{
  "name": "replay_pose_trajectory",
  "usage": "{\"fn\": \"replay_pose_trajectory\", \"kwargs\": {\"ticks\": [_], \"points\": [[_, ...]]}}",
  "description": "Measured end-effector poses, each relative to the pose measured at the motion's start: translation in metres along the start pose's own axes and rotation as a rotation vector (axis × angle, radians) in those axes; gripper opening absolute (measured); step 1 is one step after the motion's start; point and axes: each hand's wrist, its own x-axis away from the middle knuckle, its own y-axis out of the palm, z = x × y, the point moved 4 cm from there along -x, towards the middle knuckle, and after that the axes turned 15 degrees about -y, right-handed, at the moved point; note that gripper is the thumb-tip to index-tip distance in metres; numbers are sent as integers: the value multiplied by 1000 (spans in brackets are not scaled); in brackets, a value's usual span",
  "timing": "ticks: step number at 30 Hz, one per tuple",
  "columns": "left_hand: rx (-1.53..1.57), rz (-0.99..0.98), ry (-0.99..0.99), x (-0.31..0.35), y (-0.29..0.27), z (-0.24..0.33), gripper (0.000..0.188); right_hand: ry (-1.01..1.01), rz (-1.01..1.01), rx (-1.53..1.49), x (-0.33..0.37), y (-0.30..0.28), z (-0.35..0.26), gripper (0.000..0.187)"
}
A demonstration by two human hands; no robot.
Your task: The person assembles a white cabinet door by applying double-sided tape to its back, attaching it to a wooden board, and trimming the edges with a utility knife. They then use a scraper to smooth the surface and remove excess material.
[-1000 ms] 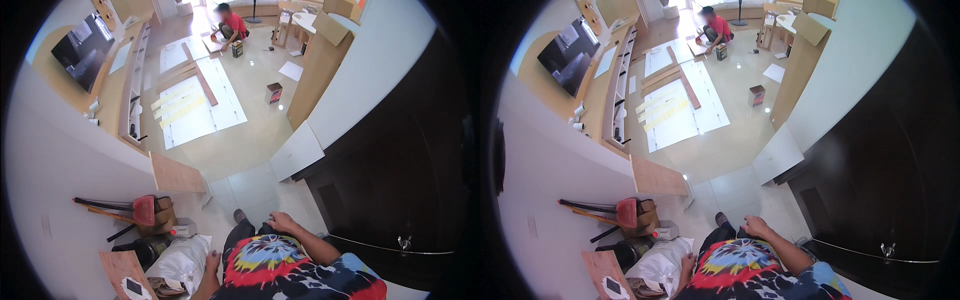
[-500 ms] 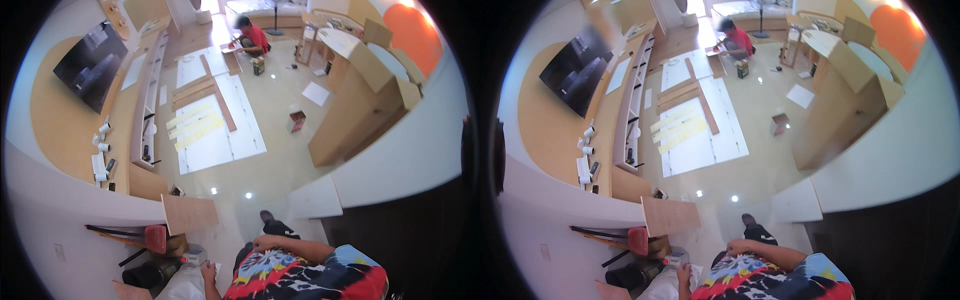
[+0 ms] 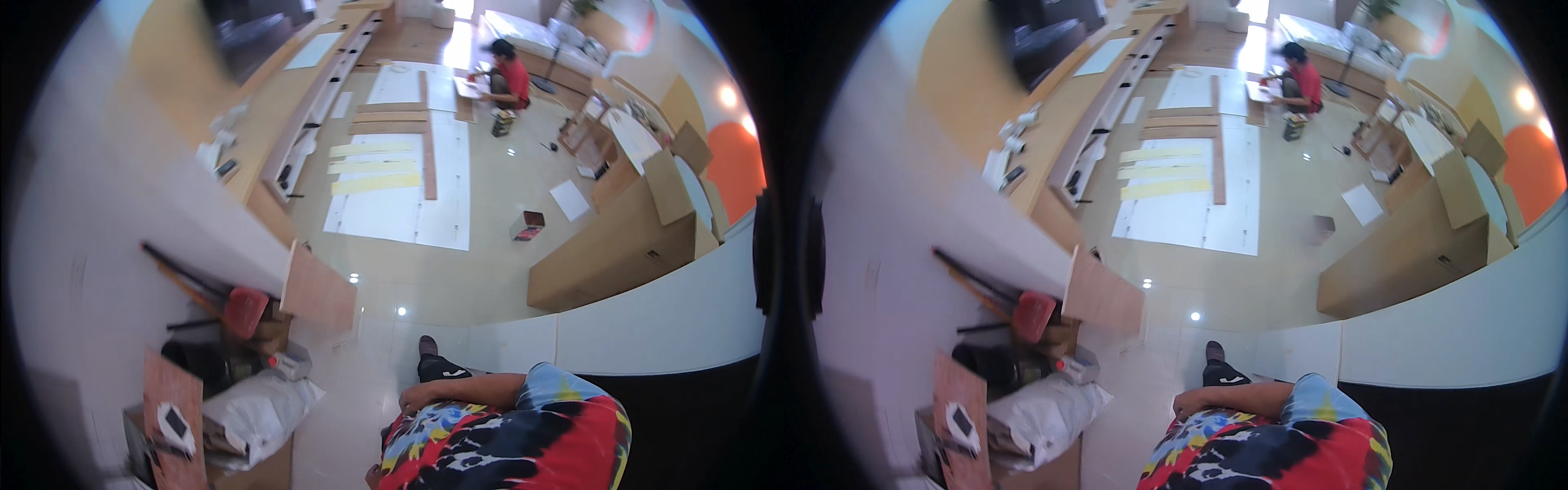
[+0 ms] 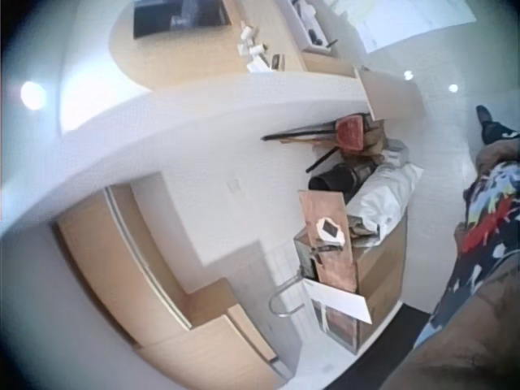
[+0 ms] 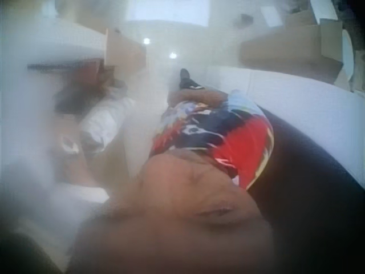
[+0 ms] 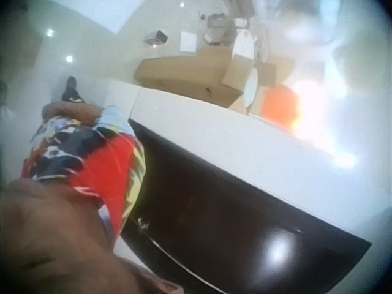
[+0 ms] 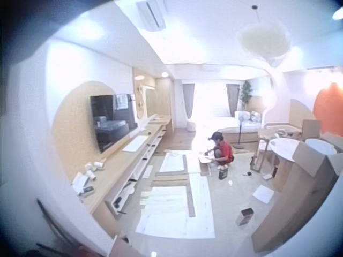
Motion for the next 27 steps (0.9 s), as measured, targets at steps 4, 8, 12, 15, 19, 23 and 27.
{"fn": "replay_pose_trajectory", "kwargs": {"ticks": [4,8,12,15,19,23,27], "points": [[137,103,-78,32,14,-80,48,109,185,58,-34,33,-16,46],[465,194,-511,117,-60,-102,48,180,296,202,-98,87,-42,46],[815,513,-575,174,-101,-174,50,-28,148,116,-188,158,-121,43],[1396,438,-629,210,-147,-170,50,-306,-12,278,-252,194,-188,37],[1611,551,-501,230,-212,-197,54,-322,-89,279,-338,221,-286,31],[1746,666,-383,234,-300,-234,64,-410,268,299,-434,205,-339,28],[2055,715,-291,218,-383,-324,68,-580,552,359,-545,146,-386,43]]}}
